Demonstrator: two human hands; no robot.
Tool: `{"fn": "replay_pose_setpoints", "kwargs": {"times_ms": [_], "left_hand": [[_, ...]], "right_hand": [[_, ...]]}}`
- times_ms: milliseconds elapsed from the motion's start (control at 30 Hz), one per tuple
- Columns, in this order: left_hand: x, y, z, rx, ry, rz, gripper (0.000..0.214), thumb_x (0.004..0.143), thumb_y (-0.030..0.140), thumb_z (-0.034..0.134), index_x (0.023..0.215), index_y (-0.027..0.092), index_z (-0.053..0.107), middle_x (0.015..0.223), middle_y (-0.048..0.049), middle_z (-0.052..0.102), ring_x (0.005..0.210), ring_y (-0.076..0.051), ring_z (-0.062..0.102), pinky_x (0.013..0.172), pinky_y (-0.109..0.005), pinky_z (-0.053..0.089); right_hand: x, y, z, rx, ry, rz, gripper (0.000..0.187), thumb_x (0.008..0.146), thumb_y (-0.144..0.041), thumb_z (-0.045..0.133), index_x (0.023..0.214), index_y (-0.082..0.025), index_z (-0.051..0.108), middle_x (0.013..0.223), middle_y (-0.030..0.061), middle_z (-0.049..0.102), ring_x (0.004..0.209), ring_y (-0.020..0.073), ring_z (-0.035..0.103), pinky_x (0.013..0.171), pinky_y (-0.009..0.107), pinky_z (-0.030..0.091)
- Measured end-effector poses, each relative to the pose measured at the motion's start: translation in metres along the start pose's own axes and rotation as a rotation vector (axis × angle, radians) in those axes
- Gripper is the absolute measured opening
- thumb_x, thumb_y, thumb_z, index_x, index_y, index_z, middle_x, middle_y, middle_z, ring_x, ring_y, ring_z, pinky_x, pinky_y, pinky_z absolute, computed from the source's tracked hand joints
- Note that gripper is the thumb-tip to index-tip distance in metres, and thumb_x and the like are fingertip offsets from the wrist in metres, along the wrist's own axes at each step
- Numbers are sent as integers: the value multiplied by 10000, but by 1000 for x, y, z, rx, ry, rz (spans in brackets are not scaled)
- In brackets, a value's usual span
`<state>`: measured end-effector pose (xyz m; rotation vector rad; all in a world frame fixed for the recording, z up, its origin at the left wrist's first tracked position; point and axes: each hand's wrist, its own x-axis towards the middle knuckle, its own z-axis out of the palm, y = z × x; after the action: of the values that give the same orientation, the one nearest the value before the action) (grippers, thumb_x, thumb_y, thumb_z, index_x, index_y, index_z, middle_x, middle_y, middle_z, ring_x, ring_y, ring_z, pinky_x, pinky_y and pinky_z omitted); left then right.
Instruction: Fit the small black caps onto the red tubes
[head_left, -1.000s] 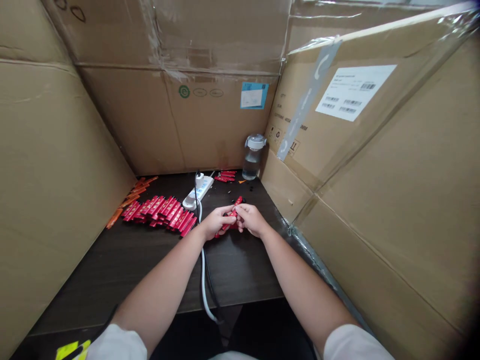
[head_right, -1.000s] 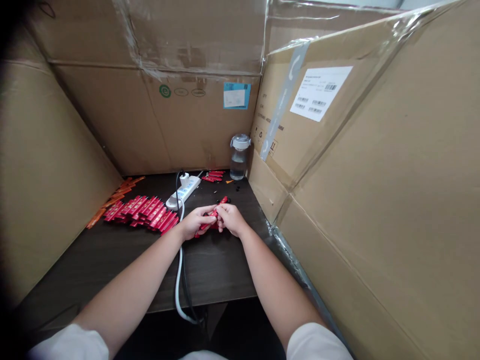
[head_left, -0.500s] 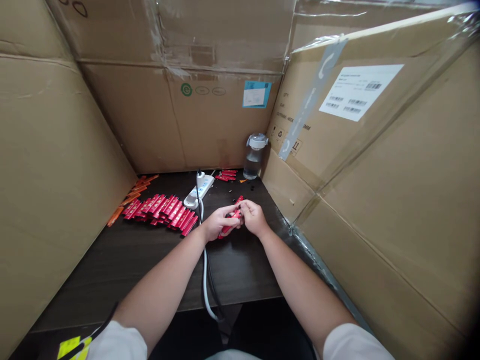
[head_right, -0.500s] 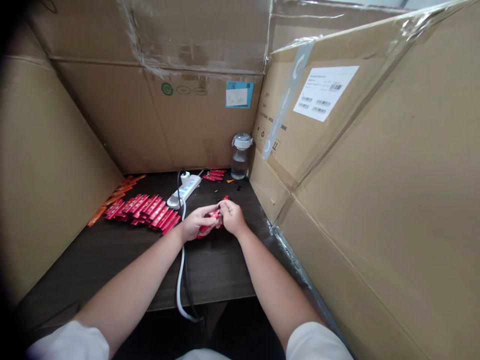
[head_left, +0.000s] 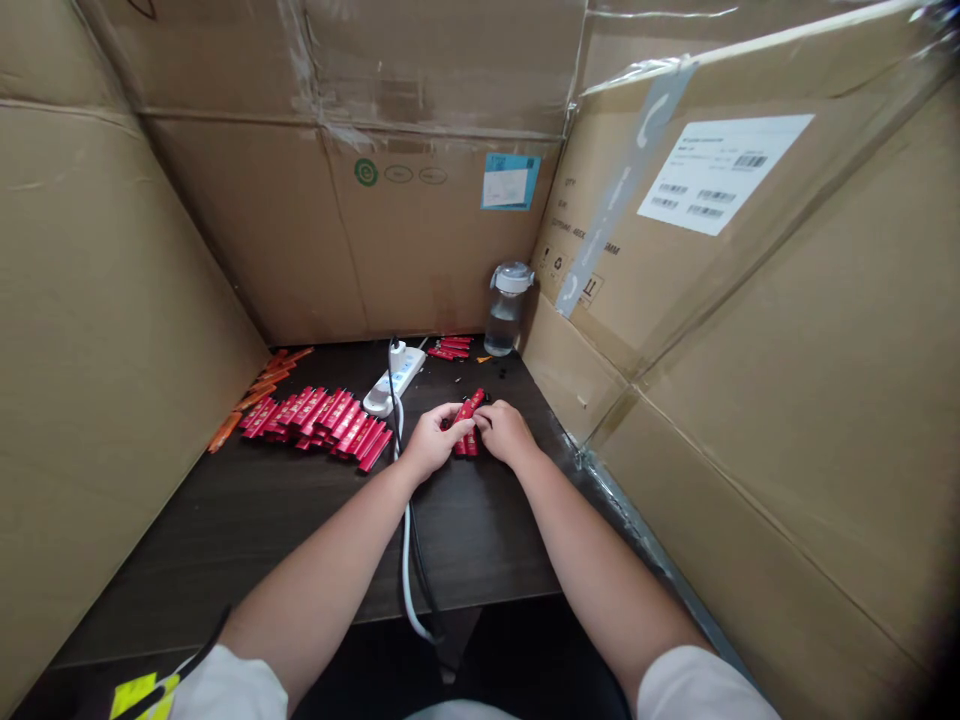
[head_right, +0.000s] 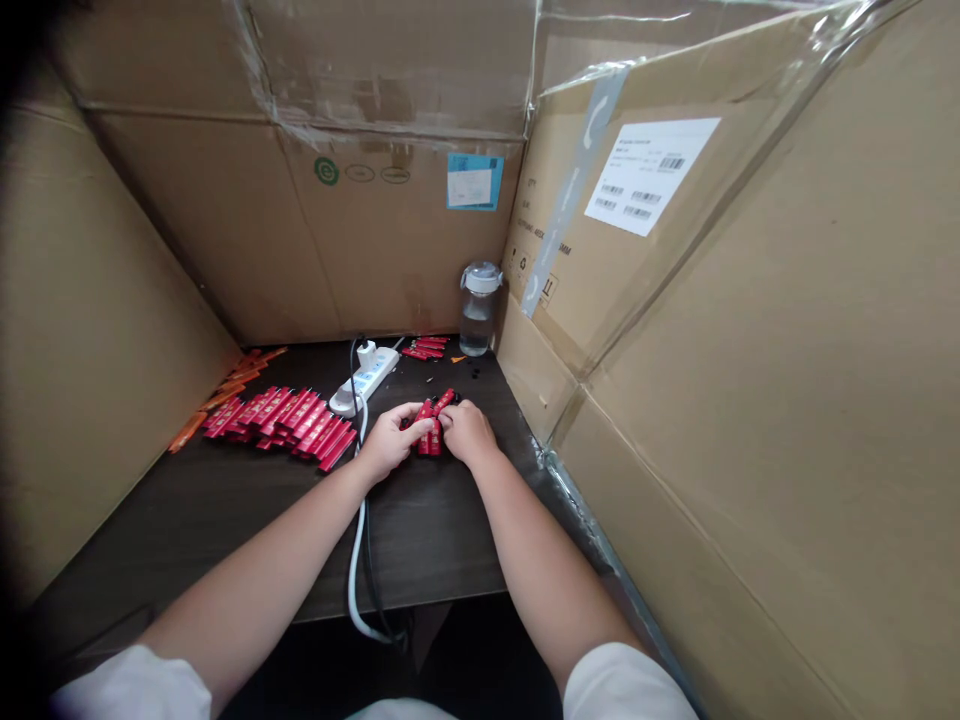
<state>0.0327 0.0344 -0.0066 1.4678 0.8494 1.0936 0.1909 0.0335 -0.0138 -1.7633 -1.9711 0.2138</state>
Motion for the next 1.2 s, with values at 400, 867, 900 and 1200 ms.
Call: {"fn": "replay_pose_setpoints", "kwargs": {"times_ms": [400,867,900,1200], "left_hand": [[0,-6,-3,-114,-10,-141,503,739,410,649,1176,170,587,752,-16,655,345,-20,371,306,-169,260],[-1,1,1,146,77,264,258,762,296,638,956,142,710,829,-49,646,811,-152,596,781,-289,473],[-1,1,1,146,63,270,253,767,295,637,957,144,711,830,-48,643,807,-149,592,772,-283,472],[1,3,-7,125,-145,266,261,794,304,622,998,164,705,840,-40,607,805,-133,565,768,-262,450]], "right_hand": [[-2,0,-2,294,227,-69,247,875,-266,477,858,-187,710,821,74,642,779,181,591,761,290,446],[-17,-32,-7,970,262,17,201,735,-361,637,777,-165,623,744,39,603,590,124,540,483,227,431],[-17,-32,-7,1032,227,40,211,717,-363,657,774,-165,614,706,27,592,547,110,513,449,218,405],[-18,-30,-15,1473,-44,143,256,638,-284,766,691,-145,558,562,-43,497,423,35,382,364,153,255]]}}
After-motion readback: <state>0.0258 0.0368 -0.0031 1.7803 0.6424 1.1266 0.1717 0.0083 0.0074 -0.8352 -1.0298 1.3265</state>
